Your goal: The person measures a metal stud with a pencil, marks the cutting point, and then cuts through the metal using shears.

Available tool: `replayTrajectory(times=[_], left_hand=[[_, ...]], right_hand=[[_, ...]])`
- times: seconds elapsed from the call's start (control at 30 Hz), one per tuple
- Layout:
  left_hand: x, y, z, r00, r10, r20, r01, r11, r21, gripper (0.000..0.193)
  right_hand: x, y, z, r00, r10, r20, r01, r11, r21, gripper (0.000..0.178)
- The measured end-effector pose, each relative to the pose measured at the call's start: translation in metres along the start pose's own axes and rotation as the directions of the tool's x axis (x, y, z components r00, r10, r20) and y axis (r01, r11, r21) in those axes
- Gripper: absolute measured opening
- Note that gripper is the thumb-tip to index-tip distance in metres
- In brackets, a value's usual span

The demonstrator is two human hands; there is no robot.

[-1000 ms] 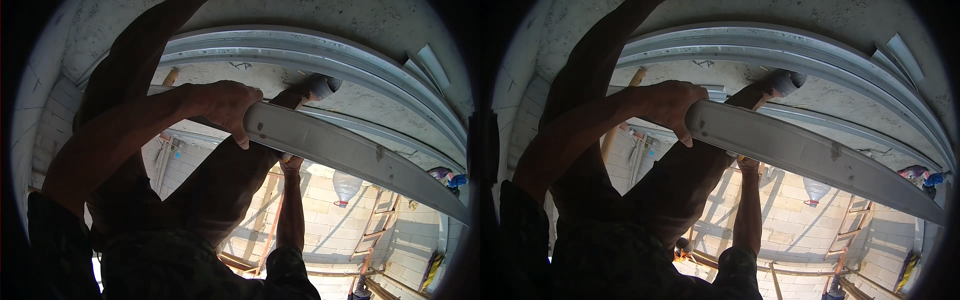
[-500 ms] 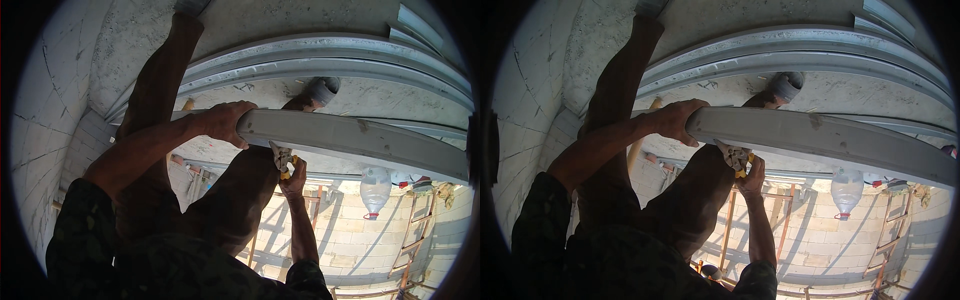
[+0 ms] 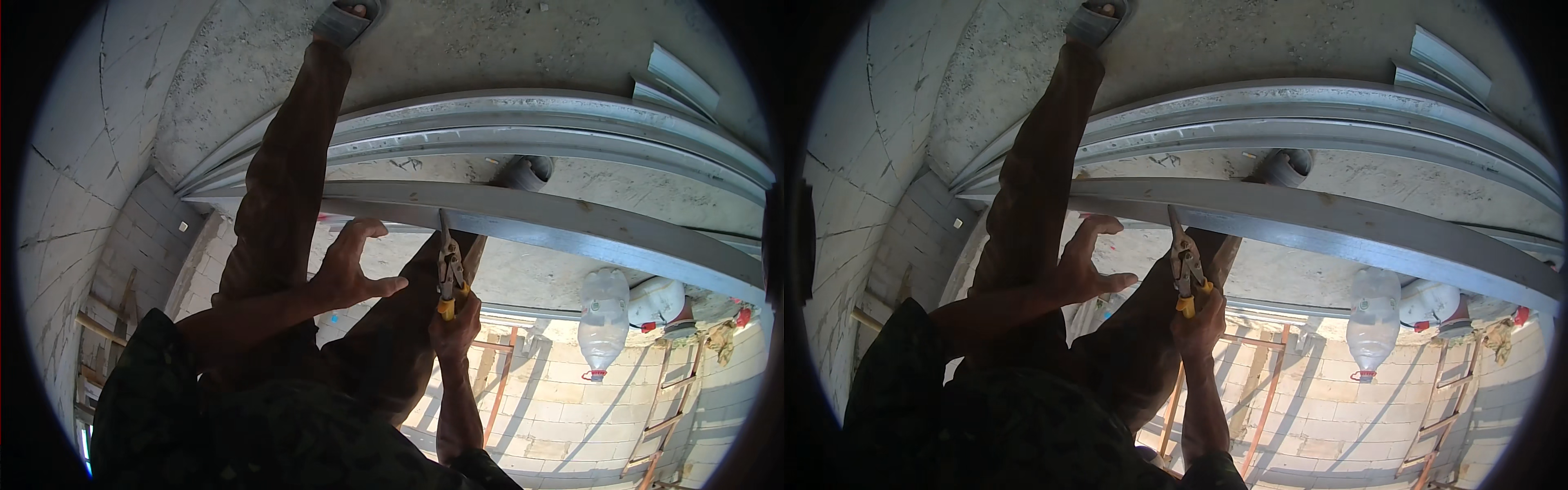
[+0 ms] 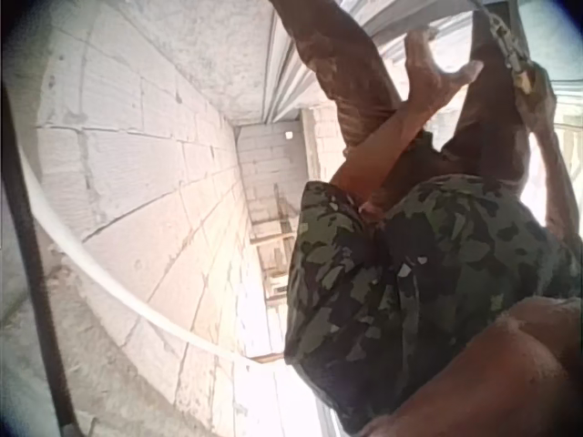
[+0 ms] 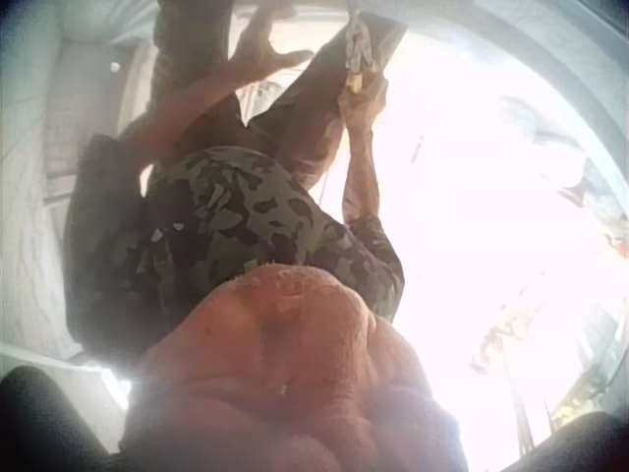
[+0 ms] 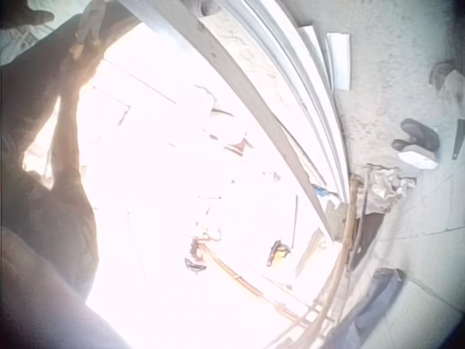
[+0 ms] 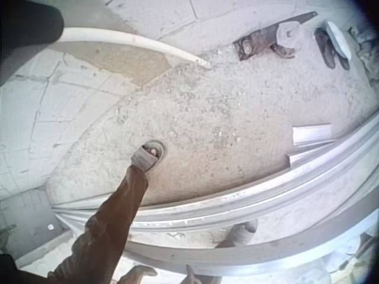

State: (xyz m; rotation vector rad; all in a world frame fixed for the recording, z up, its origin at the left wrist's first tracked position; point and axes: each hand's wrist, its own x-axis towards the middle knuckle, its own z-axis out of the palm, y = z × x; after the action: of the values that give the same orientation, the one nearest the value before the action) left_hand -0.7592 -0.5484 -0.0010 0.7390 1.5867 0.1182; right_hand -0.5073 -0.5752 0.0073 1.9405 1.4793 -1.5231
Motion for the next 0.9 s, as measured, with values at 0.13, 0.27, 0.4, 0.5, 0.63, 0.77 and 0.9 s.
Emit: replayTrajectory(times=[0.13, 0.27, 0.4, 0.5, 0.63, 0.77, 0.9], left_hand=[[-0.02, 0.027, 0.066, 0.877, -0.27, 0.397, 0.465, 0.681, -0.565, 0.103], [0.022, 0.043, 0.106, 0.841, -0.216, 0.496, 0.54, 0.279, -0.794, 0.092], [0.037, 0.043, 0.115, 0.88, -0.208, 0.428, 0.439, 0.011, -0.898, 0.051], [0.04, 0.053, 0.126, 0.885, -0.323, 0.335, 0.364, 0.031, -0.931, 0.022], [0.035, 0.063, 0.137, 0.863, -0.477, 0.169, 0.305, 0.222, -0.926, 0.015], [0.027, 0.066, 0.134, 0.843, -0.5, 0.197, 0.321, 0.174, -0.931, 0.017], [0.015, 0.067, 0.126, 0.909, -0.381, 0.17, 0.276, 0.243, -0.93, 0.018]], right_hand=[[0.006, -0.022, -0.007, 1.0, -0.004, -0.008, 0.004, 1.0, -0.002, 0.053], [0.009, -0.022, -0.003, 0.998, 0.068, 0.004, -0.069, 0.997, 0.031, 0.053], [0.011, -0.019, -0.001, 0.997, 0.078, -0.015, -0.078, 0.996, -0.033, 0.053], [0.012, -0.016, -0.004, 0.998, 0.051, 0.039, -0.05, 0.998, -0.047, 0.054], [-0.001, -0.019, -0.002, 0.989, 0.147, 0.025, -0.141, 0.978, -0.152, 0.057], [-0.007, -0.04, 0.0, 0.99, 0.049, -0.13, -0.066, 0.989, -0.135, 0.056], [-0.007, -0.021, 0.0, 0.995, 0.082, -0.06, -0.085, 0.995, -0.05, 0.056]])
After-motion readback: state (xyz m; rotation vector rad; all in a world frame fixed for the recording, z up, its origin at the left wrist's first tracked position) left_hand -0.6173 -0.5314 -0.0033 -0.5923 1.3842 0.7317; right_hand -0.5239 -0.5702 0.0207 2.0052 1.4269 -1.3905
